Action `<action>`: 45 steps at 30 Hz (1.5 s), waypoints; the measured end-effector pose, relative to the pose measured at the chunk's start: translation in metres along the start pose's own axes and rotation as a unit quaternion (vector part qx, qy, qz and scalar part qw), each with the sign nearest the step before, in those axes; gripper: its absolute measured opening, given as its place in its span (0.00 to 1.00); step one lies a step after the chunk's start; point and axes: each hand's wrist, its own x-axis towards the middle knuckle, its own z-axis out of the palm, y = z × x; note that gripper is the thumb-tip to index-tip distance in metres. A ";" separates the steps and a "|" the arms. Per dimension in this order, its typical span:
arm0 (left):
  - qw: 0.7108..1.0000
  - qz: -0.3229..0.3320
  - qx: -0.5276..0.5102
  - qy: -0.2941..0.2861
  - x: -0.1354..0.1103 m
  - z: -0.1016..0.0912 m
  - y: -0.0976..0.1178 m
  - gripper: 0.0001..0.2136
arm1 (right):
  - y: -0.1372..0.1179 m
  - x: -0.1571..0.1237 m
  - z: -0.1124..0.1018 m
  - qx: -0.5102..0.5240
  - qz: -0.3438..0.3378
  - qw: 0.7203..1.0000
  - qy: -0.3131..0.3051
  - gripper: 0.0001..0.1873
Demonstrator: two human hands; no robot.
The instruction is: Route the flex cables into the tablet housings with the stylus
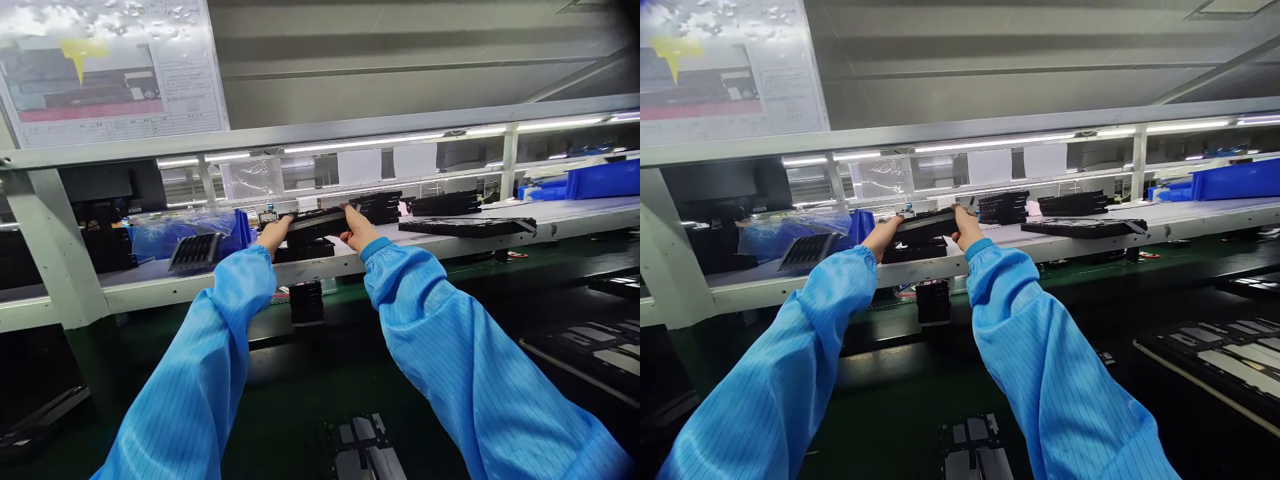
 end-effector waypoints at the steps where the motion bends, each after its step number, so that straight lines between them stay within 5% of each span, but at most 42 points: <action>1: 1.000 0.000 0.014 -0.001 -0.004 -0.001 0.004 0.33 | 0.000 -0.002 -0.004 0.010 0.006 1.000 0.015 0.11; 6: 0.990 0.048 0.133 -0.020 -0.038 -0.004 0.008 0.39 | -0.006 -0.008 -0.026 0.063 0.002 0.996 0.065 0.11; 11: 0.946 0.186 0.248 -0.097 -0.058 -0.006 -0.005 0.33 | -0.024 -0.011 -0.053 0.077 -0.013 0.994 0.082 0.11; 18: 0.907 0.259 0.320 -0.093 -0.064 -0.030 -0.011 0.19 | -0.027 -0.021 -0.072 0.072 -0.009 0.994 0.085 0.10; 21: 0.886 0.282 0.366 -0.045 -0.079 -0.045 -0.020 0.20 | -0.027 -0.023 -0.072 0.076 -0.004 0.994 0.082 0.10; 25: 0.883 0.258 0.370 0.130 -0.100 -0.072 -0.030 0.14 | -0.026 -0.027 -0.068 0.073 0.002 0.994 0.086 0.11; 31: 0.873 0.176 0.321 0.322 -0.127 -0.128 -0.012 0.19 | -0.009 -0.042 -0.048 0.018 -0.001 0.997 0.077 0.09; 39: 0.858 0.192 0.323 0.351 -0.159 -0.153 -0.002 0.20 | 0.024 -0.065 0.009 -0.128 -0.008 0.992 0.017 0.11; 45: 0.891 0.238 0.262 0.284 -0.182 -0.153 -0.005 0.16 | 0.007 -0.064 -0.002 -0.258 -0.101 0.961 -0.014 0.13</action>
